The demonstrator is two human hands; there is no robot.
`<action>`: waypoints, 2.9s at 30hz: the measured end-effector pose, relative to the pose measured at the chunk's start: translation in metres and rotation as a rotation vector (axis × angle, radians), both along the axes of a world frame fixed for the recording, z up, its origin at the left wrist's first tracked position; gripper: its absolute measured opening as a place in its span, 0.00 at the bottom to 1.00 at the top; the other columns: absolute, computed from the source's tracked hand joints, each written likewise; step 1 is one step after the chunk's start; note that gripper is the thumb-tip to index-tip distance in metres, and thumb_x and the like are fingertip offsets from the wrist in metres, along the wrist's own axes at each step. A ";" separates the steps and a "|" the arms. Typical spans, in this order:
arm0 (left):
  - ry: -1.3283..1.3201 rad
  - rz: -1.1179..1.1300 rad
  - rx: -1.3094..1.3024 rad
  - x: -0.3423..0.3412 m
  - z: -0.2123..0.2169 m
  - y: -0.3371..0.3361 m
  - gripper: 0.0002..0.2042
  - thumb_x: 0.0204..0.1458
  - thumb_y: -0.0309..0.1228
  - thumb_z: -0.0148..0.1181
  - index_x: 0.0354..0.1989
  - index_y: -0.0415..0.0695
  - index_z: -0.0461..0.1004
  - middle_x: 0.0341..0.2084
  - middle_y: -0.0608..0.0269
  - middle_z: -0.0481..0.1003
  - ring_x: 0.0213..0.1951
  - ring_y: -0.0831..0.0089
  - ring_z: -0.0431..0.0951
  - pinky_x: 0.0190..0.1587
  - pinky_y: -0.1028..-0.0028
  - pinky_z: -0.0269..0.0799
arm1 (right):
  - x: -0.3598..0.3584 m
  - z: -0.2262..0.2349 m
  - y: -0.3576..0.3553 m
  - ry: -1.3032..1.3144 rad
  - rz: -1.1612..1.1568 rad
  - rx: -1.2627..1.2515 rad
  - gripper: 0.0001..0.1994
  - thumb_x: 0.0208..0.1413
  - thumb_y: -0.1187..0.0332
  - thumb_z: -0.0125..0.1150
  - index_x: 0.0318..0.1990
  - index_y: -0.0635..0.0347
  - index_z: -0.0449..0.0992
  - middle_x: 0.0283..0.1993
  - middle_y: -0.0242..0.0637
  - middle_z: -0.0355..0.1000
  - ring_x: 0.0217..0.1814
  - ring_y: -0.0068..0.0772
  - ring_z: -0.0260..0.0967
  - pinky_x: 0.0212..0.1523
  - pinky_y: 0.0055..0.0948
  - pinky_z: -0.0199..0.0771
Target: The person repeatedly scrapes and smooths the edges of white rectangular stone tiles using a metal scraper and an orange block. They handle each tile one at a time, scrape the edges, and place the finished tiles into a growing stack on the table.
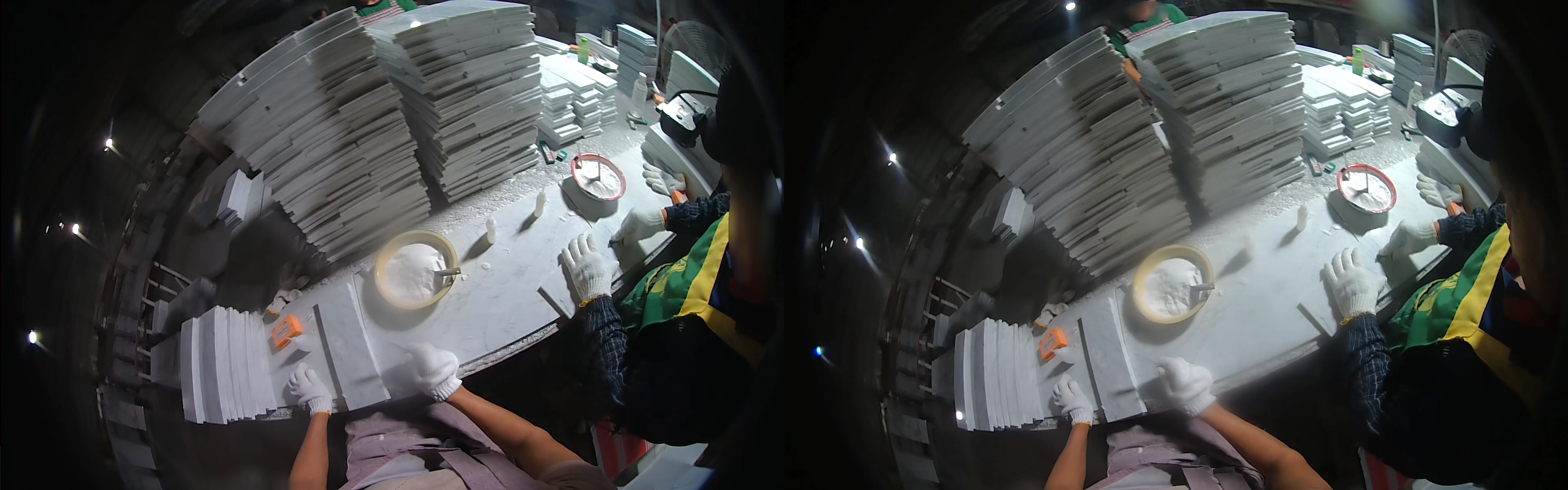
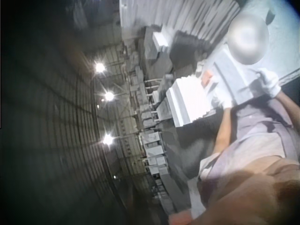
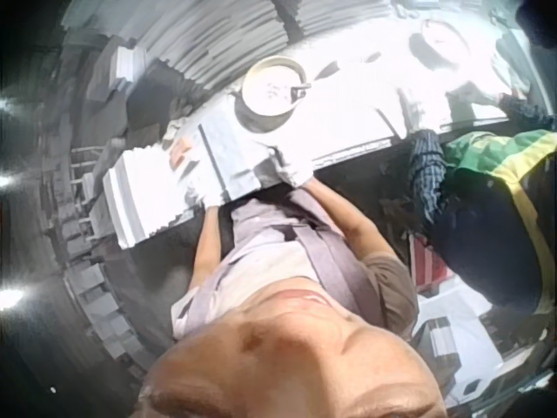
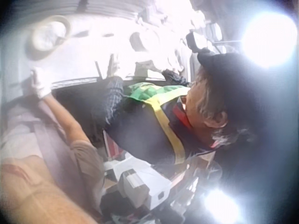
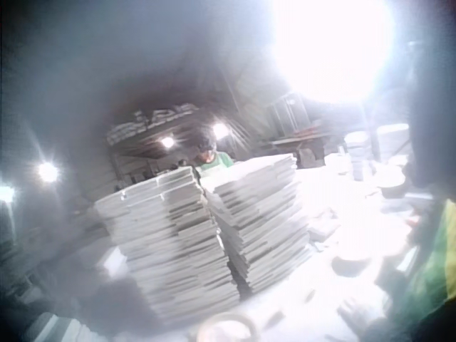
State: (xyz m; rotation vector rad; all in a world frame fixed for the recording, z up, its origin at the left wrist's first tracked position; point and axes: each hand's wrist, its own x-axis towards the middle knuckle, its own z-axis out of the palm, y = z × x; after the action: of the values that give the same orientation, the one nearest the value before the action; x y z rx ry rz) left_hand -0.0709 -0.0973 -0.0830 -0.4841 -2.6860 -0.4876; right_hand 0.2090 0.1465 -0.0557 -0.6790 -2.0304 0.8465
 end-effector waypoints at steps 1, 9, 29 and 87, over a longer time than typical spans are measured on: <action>0.020 -0.008 0.010 -0.001 0.000 0.001 0.14 0.67 0.42 0.53 0.55 0.55 0.76 0.53 0.55 0.73 0.62 0.48 0.67 0.65 0.44 0.60 | 0.001 0.003 0.002 0.008 0.004 -0.004 0.18 0.54 0.69 0.66 0.53 0.49 0.78 0.40 0.37 0.79 0.39 0.45 0.79 0.38 0.39 0.79; 0.051 0.000 -0.010 0.003 -0.001 0.003 0.13 0.66 0.44 0.52 0.53 0.57 0.76 0.53 0.57 0.72 0.61 0.49 0.67 0.61 0.45 0.66 | -0.010 0.011 0.001 0.182 -0.113 0.093 0.11 0.58 0.67 0.69 0.47 0.53 0.78 0.36 0.41 0.79 0.29 0.51 0.77 0.29 0.45 0.76; 0.079 -0.101 0.064 0.000 0.002 -0.004 0.11 0.62 0.38 0.57 0.49 0.53 0.78 0.47 0.55 0.75 0.55 0.50 0.72 0.58 0.50 0.69 | -0.006 0.022 -0.008 0.071 -0.146 0.093 0.11 0.60 0.67 0.67 0.49 0.53 0.79 0.40 0.42 0.81 0.35 0.52 0.81 0.35 0.44 0.80; 0.144 -0.275 0.217 0.014 0.033 -0.006 0.13 0.54 0.30 0.65 0.48 0.48 0.79 0.42 0.55 0.77 0.48 0.50 0.77 0.55 0.51 0.73 | 0.063 0.037 -0.097 0.218 -0.012 -0.915 0.12 0.76 0.62 0.54 0.54 0.61 0.70 0.38 0.36 0.78 0.31 0.29 0.81 0.30 0.29 0.83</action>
State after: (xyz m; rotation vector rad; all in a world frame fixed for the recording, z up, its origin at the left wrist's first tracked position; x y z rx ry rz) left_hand -0.0567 -0.1036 -0.0497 -0.7957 -2.4049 -0.7795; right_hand 0.2719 0.0493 -0.0187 -1.0174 -1.3743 1.7787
